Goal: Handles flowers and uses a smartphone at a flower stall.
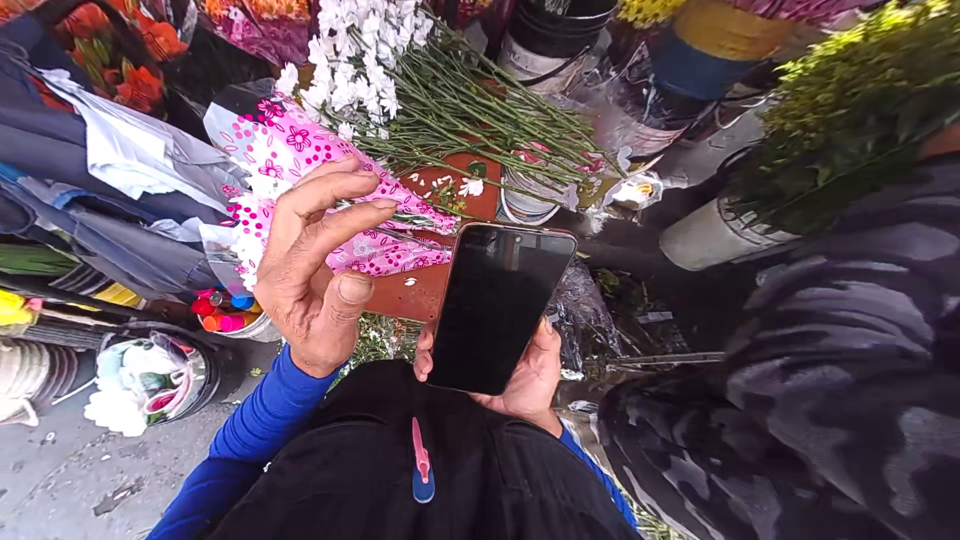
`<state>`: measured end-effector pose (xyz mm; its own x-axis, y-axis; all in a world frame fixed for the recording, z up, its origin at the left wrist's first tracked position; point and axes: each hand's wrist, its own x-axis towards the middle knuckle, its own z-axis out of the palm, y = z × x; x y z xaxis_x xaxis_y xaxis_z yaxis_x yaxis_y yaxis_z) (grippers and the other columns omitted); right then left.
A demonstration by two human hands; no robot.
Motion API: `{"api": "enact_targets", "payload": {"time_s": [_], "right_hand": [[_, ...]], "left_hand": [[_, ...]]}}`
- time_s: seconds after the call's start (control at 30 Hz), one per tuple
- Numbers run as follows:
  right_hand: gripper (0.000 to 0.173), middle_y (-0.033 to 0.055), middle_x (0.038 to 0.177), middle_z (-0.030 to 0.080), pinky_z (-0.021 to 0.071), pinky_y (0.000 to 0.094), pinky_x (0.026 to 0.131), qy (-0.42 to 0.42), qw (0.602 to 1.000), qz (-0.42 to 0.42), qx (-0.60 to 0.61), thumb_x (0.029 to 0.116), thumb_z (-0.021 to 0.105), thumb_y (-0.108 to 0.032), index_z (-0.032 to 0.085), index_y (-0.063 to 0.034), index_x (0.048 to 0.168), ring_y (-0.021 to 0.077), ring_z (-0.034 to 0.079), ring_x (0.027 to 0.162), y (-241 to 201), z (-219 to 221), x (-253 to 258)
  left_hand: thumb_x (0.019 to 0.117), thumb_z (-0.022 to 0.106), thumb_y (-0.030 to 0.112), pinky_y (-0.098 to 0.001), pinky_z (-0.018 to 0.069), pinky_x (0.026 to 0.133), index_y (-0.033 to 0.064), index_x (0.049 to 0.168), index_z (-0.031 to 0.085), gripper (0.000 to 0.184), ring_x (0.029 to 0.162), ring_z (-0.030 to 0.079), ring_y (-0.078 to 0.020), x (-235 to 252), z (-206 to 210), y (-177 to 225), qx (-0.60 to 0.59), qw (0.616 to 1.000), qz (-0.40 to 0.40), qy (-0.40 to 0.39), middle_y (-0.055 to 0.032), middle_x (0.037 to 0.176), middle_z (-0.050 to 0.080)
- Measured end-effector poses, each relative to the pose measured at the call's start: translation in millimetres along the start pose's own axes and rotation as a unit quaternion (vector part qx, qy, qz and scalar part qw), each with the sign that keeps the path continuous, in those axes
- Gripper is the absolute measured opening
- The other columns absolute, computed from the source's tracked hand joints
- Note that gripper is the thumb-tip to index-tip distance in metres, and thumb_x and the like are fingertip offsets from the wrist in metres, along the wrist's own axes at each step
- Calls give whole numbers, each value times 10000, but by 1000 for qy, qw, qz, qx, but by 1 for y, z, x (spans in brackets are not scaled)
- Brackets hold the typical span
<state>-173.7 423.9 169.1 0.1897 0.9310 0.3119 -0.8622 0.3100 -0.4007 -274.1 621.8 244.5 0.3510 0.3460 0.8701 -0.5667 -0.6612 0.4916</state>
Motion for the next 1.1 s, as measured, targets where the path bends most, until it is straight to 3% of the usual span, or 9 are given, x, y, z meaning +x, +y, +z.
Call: {"api": "enact_targets", "payload": {"time_s": [0.07, 0.13, 0.2, 0.3, 0.57, 0.77, 0.93, 1.03, 1.1], "right_hand": [[745, 254, 1293, 626, 524, 520, 957, 0, 1000, -2, -2, 918, 514, -679, 598, -80, 1354, 384, 638, 1138, 0, 0, 1], [707, 243, 1294, 632, 519, 515, 971, -5, 1000, -12, 1, 939, 510, -646, 607, -81, 1352, 373, 635, 1153, 0, 2, 2], [611, 217, 1302, 648, 518, 510, 1009, -10, 999, -40, 7, 988, 505, -557, 621, -83, 1356, 351, 640, 1187, -1, 6, 2], [504, 167, 1276, 683, 535, 476, 1010, -4, 997, -79, 6, 1031, 490, -460, 640, -91, 1341, 293, 661, 1185, -2, 10, 3], [502, 168, 1266, 687, 541, 485, 1000, 3, 997, -81, 13, 1035, 483, -458, 644, -87, 1332, 295, 667, 1174, 1, 12, 1], [444, 121, 1215, 719, 580, 418, 942, 40, 993, -109, 15, 1028, 520, -418, 677, -90, 1283, 219, 694, 1131, 4, 13, -6], [415, 110, 1182, 731, 599, 384, 884, 53, 991, -119, 15, 1024, 535, -404, 685, -93, 1255, 195, 711, 1085, 6, 14, -9], [432, 112, 1179, 731, 596, 400, 896, 68, 991, -117, 12, 1012, 545, -433, 690, -103, 1249, 206, 710, 1090, 7, 14, -11], [478, 136, 1231, 711, 570, 443, 958, 38, 994, -104, 12, 1030, 496, -457, 669, -100, 1298, 247, 691, 1138, 5, 14, -10]], "left_hand": [[1025, 524, 523, -461, 372, 1184, 172, 1125, 760, 435, 1405, 462, -260, -5, -4, 3, 65, 996, 54, -15, -17, 1337, 638], [979, 573, 563, -483, 284, 1227, 233, 1108, 761, 402, 1422, 423, -213, -11, -7, 7, 132, 985, 99, -44, 55, 1331, 618], [935, 597, 633, -524, 212, 1220, 252, 1098, 753, 443, 1298, 468, -154, -18, -7, 11, 202, 967, 140, -69, 71, 1153, 589], [908, 583, 705, -519, 174, 1191, 230, 1064, 748, 527, 1061, 512, -132, -28, -4, 12, 246, 950, 172, -88, 29, 920, 525], [880, 573, 748, -514, 160, 1195, 233, 1088, 750, 583, 1112, 504, -133, -32, -4, 14, 243, 948, 176, -104, 34, 971, 549], [862, 567, 777, -529, 148, 1202, 224, 1103, 753, 631, 1150, 516, -139, -36, 7, 14, 239, 948, 183, -104, 34, 997, 595], [859, 530, 812, -545, 141, 1167, 244, 1162, 750, 681, 967, 495, -165, -29, 15, 12, 275, 932, 191, -137, 9, 850, 488], [877, 507, 811, -570, 129, 1162, 255, 1162, 752, 671, 939, 498, -173, -27, 12, 8, 267, 933, 185, -157, 5, 793, 483], [862, 487, 830, -531, 145, 1165, 262, 1144, 749, 686, 948, 486, -147, -30, 5, 16, 238, 946, 175, -137, 23, 822, 480]]}}
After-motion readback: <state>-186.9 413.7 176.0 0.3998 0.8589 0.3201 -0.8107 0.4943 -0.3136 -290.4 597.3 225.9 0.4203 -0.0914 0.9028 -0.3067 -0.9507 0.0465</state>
